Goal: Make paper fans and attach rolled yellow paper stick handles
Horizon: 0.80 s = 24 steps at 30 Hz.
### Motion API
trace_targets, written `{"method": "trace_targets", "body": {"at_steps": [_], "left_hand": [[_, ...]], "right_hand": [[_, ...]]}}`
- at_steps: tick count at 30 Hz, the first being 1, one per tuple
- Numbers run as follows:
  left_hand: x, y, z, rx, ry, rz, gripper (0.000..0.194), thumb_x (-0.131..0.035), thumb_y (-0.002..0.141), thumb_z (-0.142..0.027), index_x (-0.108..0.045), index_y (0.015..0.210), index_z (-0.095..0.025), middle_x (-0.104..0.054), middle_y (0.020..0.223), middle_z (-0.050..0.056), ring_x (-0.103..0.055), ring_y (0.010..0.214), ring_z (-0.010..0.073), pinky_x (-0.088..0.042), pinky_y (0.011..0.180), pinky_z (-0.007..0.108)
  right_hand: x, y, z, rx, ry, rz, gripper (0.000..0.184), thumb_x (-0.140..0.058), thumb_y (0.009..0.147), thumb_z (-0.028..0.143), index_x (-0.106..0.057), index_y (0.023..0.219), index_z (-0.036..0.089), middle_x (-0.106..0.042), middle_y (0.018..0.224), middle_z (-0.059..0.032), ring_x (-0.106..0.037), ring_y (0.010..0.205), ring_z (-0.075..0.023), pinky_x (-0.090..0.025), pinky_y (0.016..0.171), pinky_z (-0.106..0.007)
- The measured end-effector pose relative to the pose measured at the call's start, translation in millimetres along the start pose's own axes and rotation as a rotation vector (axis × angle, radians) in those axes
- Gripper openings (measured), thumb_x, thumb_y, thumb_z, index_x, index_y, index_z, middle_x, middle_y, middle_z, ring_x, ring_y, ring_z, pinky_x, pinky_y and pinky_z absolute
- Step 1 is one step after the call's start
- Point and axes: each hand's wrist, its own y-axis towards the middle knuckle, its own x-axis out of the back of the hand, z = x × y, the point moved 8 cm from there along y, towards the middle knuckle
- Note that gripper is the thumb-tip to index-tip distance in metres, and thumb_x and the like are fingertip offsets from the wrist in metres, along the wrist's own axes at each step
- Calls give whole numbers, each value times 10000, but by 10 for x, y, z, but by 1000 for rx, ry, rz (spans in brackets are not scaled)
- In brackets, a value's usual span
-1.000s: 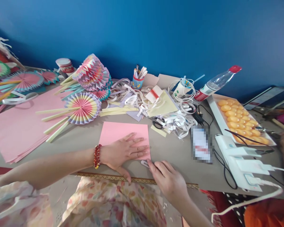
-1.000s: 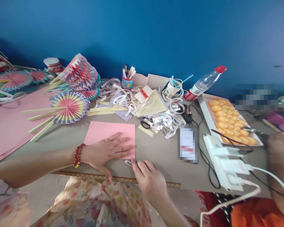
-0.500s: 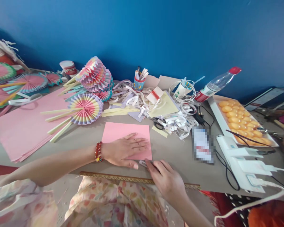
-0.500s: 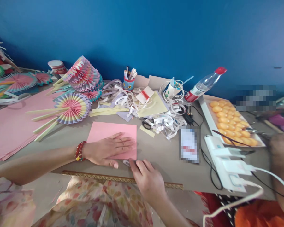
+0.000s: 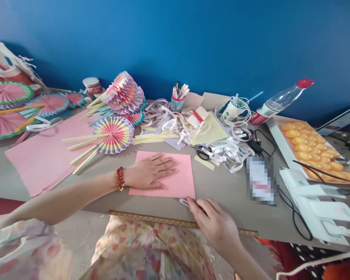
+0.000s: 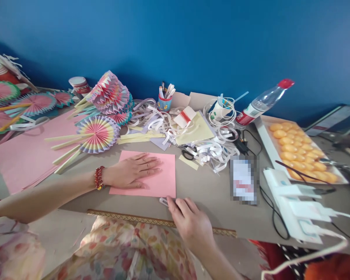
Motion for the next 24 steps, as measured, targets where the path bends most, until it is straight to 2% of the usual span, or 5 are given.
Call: {"method": "trace_targets", "body": {"at_steps": [16, 24], "left_hand": [[-4, 7, 19, -8, -40, -21, 712, -391, 995, -563, -136, 1592, -270, -180, 1651, 65, -156, 1528, 254, -77, 1243, 493], [-17, 10, 20, 2, -21, 17, 701, -343, 1004, -576, -120, 1594, -270, -150, 1658, 64, -126, 1534, 242, -23, 1244, 479]], "right_hand": [[20, 50, 52, 41, 5, 13, 355, -494, 969, 85, -644, 1287, 140, -671, 877, -67, -549, 791, -171, -427, 717, -266], [-18, 102, 119, 37, 3, 11, 343, -530, 961, 102, -647, 1281, 141, -663, 842, -58, -550, 781, -169, -412, 682, -265]]}}
